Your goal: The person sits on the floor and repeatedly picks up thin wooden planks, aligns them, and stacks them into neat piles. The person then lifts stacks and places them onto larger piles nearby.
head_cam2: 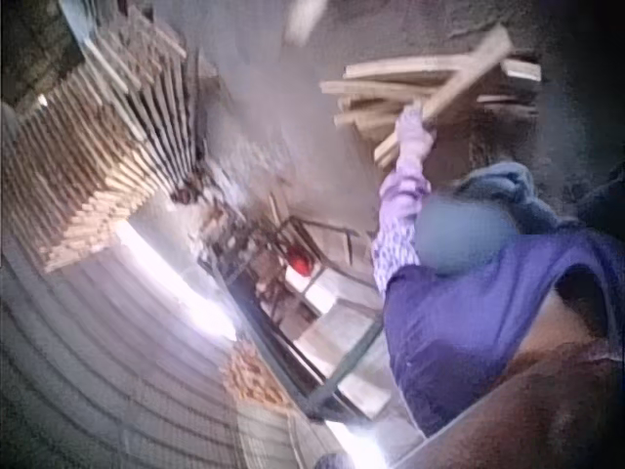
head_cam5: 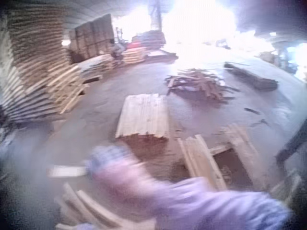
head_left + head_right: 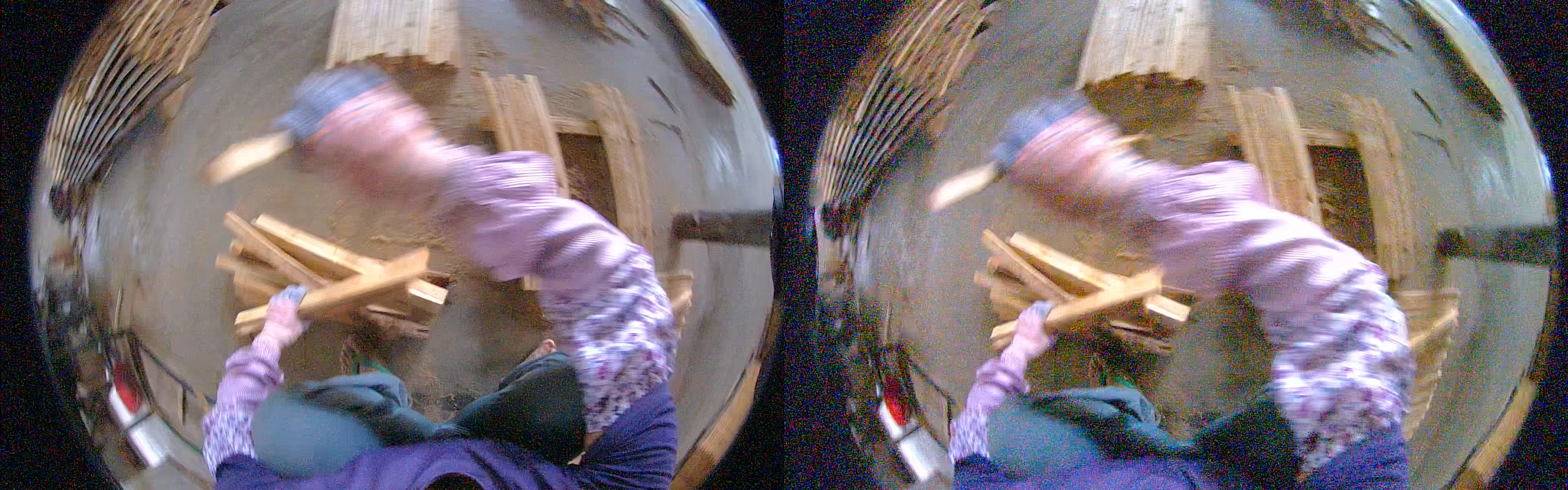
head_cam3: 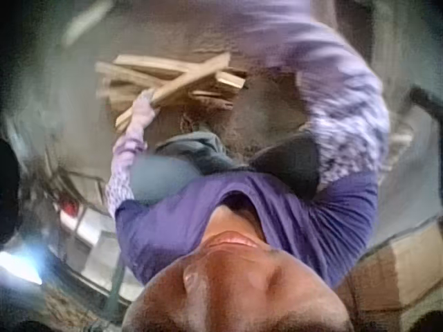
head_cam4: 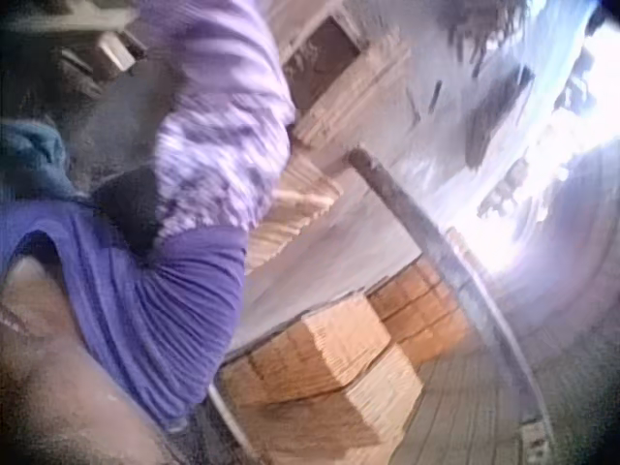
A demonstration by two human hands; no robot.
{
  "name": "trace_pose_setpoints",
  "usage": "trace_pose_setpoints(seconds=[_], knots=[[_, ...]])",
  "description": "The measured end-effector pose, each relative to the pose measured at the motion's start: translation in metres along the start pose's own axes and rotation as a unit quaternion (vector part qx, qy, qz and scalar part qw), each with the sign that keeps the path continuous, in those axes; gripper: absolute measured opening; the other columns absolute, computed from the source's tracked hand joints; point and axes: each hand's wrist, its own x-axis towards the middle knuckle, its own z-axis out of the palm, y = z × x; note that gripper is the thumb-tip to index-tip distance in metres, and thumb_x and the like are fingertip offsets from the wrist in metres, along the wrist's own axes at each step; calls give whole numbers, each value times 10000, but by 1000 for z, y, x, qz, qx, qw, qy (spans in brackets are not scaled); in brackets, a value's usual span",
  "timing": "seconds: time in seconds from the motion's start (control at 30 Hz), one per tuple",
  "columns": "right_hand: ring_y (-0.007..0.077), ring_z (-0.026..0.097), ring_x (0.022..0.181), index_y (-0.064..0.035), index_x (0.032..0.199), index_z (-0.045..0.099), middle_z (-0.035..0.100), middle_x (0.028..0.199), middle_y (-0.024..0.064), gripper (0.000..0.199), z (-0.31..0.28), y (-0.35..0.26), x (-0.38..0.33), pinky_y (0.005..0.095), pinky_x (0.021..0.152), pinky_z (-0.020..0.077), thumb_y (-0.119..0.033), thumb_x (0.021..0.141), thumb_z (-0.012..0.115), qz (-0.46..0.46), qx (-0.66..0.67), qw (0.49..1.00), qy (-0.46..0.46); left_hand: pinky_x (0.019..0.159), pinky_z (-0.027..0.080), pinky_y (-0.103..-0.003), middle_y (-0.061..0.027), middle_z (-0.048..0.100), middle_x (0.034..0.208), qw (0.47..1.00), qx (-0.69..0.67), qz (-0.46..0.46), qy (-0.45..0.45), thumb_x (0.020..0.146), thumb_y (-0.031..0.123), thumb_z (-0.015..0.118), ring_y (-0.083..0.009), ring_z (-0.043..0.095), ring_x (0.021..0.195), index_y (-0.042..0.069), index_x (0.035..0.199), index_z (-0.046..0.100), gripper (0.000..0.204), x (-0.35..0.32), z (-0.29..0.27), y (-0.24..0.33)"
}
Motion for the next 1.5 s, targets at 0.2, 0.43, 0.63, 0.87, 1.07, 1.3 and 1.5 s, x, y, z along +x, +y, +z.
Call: trace_pose_setpoints(seconds=[0.2,0.43,0.63,0.87,1.07,1.3,1.5], knots=[[272,662,754,-150,951,589,618,839,70,155,159,-146,14,402,585,528,-258,842,614,19,207,966,-155,946,398,-475,-107,558,1066,992,41,122,10,639,18,628,-341,534,1069,123,1139,574,513,-45,-1,-43],[360,685,986,-47,1181,560,676,1075,199,301,266,-174,-71,474,790,564,-191,917,564,341,309,829,-319,1040,339,-523,-144,481,1202,987,34,-113,-104,724,236,689,-356,450,1183,144,1221,509,537,-37,44,-85],[296,624,1098,-155,1301,544,625,1144,147,430,240,-135,-79,472,883,479,-198,882,628,316,239,851,-345,1101,341,-517,-129,405,1425,938,215,-90,-255,544,260,857,-341,355,1352,197,1424,427,981,6,-49,4],[298,724,858,-68,988,737,736,908,133,237,58,47,-103,443,658,597,-120,758,715,229,127,856,-445,1161,295,-458,-172,355,1504,975,125,108,-150,675,195,802,-382,305,1410,134,1486,337,936,133,-92,119],[365,566,1198,-90,1319,506,582,1257,180,497,-115,158,-307,468,980,485,-155,848,654,511,-69,735,-440,1094,327,-516,-105,500,1356,948,158,59,-269,705,195,743,-331,413,1325,216,1303,546,630,188,-20,95],[403,284,1446,-175,1545,229,243,1589,215,930,-188,181,-494,495,1170,283,-421,816,752,747,-126,530,-380,1182,139,-606,-113,333,1537,909,261,-76,-315,756,250,748,-375,211,1466,314,1420,465,724,188,-53,108],[354,527,1276,-103,1316,603,541,1405,173,508,-201,215,-545,413,1065,423,-285,847,674,708,-53,625,-325,1126,330,-488,-129,450,1441,965,191,106,-144,731,147,708,-361,375,1369,231,1338,541,635,245,-41,202]])
